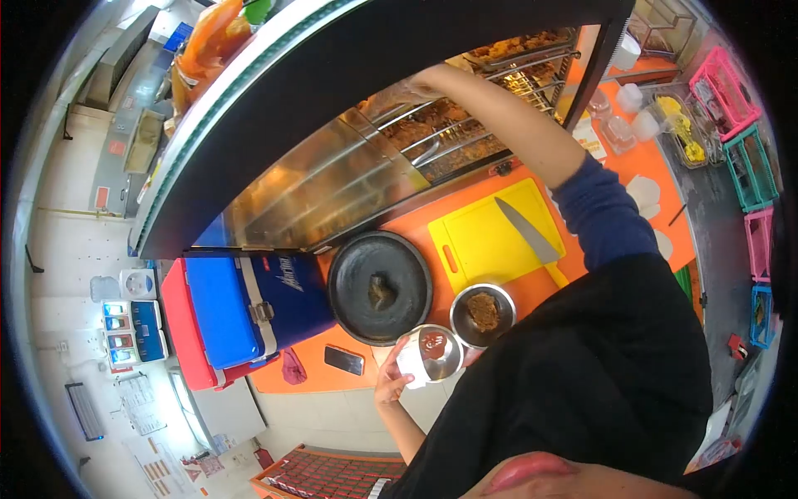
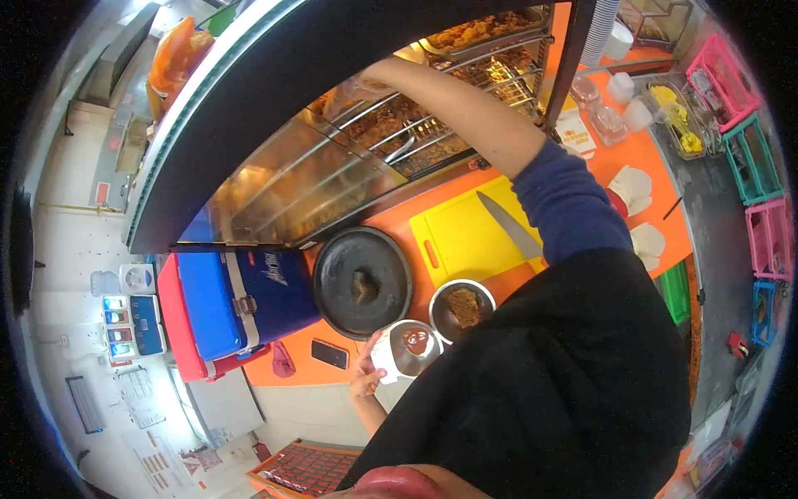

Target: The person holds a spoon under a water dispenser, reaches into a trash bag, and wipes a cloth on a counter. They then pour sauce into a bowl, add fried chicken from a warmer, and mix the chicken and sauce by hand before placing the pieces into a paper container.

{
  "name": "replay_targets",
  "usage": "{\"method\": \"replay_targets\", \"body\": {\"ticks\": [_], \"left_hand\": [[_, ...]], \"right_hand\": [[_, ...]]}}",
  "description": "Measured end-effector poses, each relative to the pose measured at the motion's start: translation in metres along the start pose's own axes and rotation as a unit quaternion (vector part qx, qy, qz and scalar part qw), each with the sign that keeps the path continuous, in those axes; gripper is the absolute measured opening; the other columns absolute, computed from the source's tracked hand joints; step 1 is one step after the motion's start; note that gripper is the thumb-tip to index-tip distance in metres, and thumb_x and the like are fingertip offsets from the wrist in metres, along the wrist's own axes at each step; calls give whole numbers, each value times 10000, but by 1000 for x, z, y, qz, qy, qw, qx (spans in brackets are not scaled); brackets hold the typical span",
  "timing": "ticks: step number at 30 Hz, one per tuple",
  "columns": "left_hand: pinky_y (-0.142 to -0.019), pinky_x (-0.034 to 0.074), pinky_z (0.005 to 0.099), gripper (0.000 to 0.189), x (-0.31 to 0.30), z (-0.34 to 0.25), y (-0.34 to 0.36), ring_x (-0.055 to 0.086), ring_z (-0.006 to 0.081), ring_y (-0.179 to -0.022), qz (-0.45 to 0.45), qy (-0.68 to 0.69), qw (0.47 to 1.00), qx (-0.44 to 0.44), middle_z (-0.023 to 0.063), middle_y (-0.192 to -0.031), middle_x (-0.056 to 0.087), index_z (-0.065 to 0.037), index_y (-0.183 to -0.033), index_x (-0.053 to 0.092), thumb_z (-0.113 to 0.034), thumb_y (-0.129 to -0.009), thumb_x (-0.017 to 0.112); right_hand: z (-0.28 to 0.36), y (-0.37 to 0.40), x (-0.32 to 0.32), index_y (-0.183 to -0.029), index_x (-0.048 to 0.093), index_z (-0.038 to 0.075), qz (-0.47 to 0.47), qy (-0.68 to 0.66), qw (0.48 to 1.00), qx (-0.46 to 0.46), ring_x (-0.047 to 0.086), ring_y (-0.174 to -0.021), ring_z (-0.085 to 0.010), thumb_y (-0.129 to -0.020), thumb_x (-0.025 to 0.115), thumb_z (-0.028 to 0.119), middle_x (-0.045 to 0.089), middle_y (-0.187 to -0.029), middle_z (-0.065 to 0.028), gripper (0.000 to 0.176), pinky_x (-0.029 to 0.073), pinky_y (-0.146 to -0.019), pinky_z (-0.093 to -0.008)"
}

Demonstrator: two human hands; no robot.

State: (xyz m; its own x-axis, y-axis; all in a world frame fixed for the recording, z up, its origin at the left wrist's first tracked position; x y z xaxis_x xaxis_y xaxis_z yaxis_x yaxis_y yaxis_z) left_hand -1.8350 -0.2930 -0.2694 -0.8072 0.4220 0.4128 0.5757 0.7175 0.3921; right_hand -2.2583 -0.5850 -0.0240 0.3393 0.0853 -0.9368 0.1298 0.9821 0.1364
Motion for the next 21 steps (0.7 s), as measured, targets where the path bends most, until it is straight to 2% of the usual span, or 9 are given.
{"method": "replay_targets", "body": {"ticks": [4, 7, 10, 15, 17, 21], "left_hand": [[-1129, 244, 339, 929, -12, 5, 9, 301, 224, -1386, -21, 10, 1000, 3, 137, -1479, 368, 37, -1408, 381, 80, -558, 755], [-1123, 252, 331, 924, -14, 6, 13, 320, 222, -1375, -35, 33, 999, 1, 139, -1478, 369, 35, -1409, 381, 86, -565, 751], [-1114, 267, 321, 915, -26, 8, 20, 345, 216, -1360, -45, 44, 998, -3, 138, -1473, 374, 32, -1413, 375, 98, -577, 740], [-1078, 327, 313, 915, -23, 6, 21, 404, 209, -1319, -35, 63, 997, -28, 135, -1463, 380, 28, -1428, 348, 115, -596, 719], [-1027, 390, 302, 923, -26, 6, 15, 462, 206, -1274, -30, 33, 999, -4, 132, -1450, 389, 27, -1438, 325, 120, -605, 712], [-991, 425, 305, 915, -5, -3, 9, 495, 224, -1241, -9, 46, 999, -12, 124, -1436, 397, 25, -1436, 329, 100, -613, 720]], "right_hand": [[3, -55, 10, -1205, 585, 78, -141, 27, 989, -42, 601, -1083, -181, -950, 526, 231, 630, -1105, -109, 303, 494, -895, -371], [-4, -70, 14, -1215, 581, 81, -181, 17, 983, -35, 599, -1087, -186, -950, 528, 223, 624, -1122, -110, 305, 492, -899, -368], [-36, -71, 2, -1224, 576, 83, -215, -48, 975, -11, 596, -1090, -191, -949, 529, 215, 619, -1138, -110, 309, 491, -903, -365], [-78, -58, -14, -1240, 569, 88, -223, -150, 963, 0, 593, -1096, -198, -948, 532, 202, 610, -1166, -111, 315, 488, -909, -360], [-83, -50, -17, -1246, 566, 90, -217, -173, 961, -2, 591, -1099, -202, -948, 533, 197, 606, -1177, -112, 319, 487, -912, -358], [-82, -35, -22, -1259, 560, 93, -209, -195, 958, -11, 588, -1104, -208, -947, 535, 187, 599, -1199, -112, 326, 485, -917, -354]]}}
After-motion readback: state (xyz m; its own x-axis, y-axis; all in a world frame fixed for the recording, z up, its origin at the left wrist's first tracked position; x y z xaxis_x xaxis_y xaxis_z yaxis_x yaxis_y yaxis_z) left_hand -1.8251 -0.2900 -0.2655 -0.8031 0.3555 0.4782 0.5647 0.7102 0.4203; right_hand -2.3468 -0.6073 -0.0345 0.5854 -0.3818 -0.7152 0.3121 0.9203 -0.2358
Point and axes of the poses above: each hand's wrist, its own y-axis away from the middle knuckle, its own x-axis out of the palm, z = x × y, the point moved 9 cm from there along -y, towards the middle knuckle
